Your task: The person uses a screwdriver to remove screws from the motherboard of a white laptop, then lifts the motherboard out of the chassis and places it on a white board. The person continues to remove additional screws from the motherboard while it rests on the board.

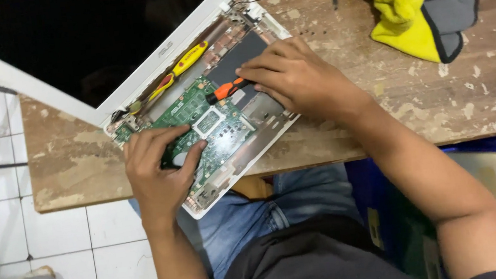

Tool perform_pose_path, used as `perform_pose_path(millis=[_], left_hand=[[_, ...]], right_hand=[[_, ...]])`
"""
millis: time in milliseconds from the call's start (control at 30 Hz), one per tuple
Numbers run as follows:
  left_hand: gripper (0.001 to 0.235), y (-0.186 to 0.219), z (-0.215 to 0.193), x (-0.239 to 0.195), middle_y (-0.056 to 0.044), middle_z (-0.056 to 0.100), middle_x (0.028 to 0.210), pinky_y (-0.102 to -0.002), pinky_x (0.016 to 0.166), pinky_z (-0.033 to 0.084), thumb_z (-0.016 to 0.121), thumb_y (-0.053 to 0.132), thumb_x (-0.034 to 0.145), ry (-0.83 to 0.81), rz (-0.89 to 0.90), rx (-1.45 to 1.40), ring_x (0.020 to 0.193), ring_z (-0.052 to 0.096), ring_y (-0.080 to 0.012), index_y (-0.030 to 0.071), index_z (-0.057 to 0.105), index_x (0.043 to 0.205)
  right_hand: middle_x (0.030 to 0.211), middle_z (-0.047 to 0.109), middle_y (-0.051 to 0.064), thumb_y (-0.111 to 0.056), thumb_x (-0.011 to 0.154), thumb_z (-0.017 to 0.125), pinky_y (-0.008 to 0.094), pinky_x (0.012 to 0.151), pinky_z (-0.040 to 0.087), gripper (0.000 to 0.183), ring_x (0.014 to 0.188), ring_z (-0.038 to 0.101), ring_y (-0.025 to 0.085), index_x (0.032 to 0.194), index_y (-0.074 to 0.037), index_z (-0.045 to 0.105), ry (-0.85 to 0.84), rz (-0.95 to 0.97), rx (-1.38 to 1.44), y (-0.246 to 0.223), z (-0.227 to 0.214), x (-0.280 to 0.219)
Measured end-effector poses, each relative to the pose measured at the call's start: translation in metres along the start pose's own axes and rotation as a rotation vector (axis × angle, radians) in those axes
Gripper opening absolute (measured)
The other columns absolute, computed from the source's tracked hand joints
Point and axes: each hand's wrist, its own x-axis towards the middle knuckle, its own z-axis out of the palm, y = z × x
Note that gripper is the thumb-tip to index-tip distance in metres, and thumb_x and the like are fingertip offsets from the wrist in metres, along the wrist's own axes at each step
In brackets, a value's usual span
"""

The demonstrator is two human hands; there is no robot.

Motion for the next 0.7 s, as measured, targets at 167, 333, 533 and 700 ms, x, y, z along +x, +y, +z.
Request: perform_pose_path(millis=[167, 333, 533, 700], left_hand=[[0.029, 0.003, -0.005, 0.002, -0.006, 0.070, 0.105, -0.039, 0.090, 0.045, 0.089, 0.027, 0.086, 0.048, 0.002, -0.032, 0.099, 0.063, -0.0263, 0.011, 0.075, 0.106], [0.034, 0.004, -0.005, 0.004, -0.009, 0.067, 0.114, -0.042, 0.094, 0.043, 0.089, 0.031, 0.086, 0.063, -0.045, -0.027, 0.108, 0.060, -0.0305, 0.011, 0.075, 0.110], [0.034, -0.001, -0.002, 0.000, -0.009, 0.067, 0.119, -0.046, 0.097, 0.041, 0.088, 0.031, 0.084, 0.078, -0.048, -0.043, 0.111, 0.060, -0.0333, 0.014, 0.074, 0.110], [0.027, -0.004, 0.000, -0.003, -0.009, 0.064, 0.121, -0.047, 0.102, 0.039, 0.085, 0.028, 0.088, 0.183, -0.073, -0.038, 0.114, 0.058, -0.0339, 0.014, 0.073, 0.108]], right_hand=[[0.113, 0.068, 0.011, -0.012, 0.102, 0.064, 0.045, 0.098, 0.042, 0.023, 0.107, 0.061, 0.031, 0.123, -0.006, 0.071, -0.036, -0.047, -0.016, -0.006, 0.003, 0.014], [0.104, 0.066, 0.010, -0.003, 0.095, 0.062, 0.040, 0.093, 0.049, 0.014, 0.096, 0.068, 0.029, 0.106, -0.003, 0.071, -0.068, -0.134, 0.037, -0.010, -0.001, 0.028], [0.096, 0.052, 0.006, -0.009, 0.081, 0.061, 0.039, 0.076, 0.051, 0.023, 0.075, 0.059, 0.030, 0.104, -0.011, 0.063, -0.111, -0.155, 0.143, -0.009, 0.002, 0.029], [0.097, 0.061, 0.010, -0.045, 0.072, 0.089, 0.042, 0.072, 0.054, 0.070, 0.074, 0.065, 0.033, 0.130, -0.014, 0.067, -0.209, -0.058, 0.177, -0.021, -0.011, 0.027]])
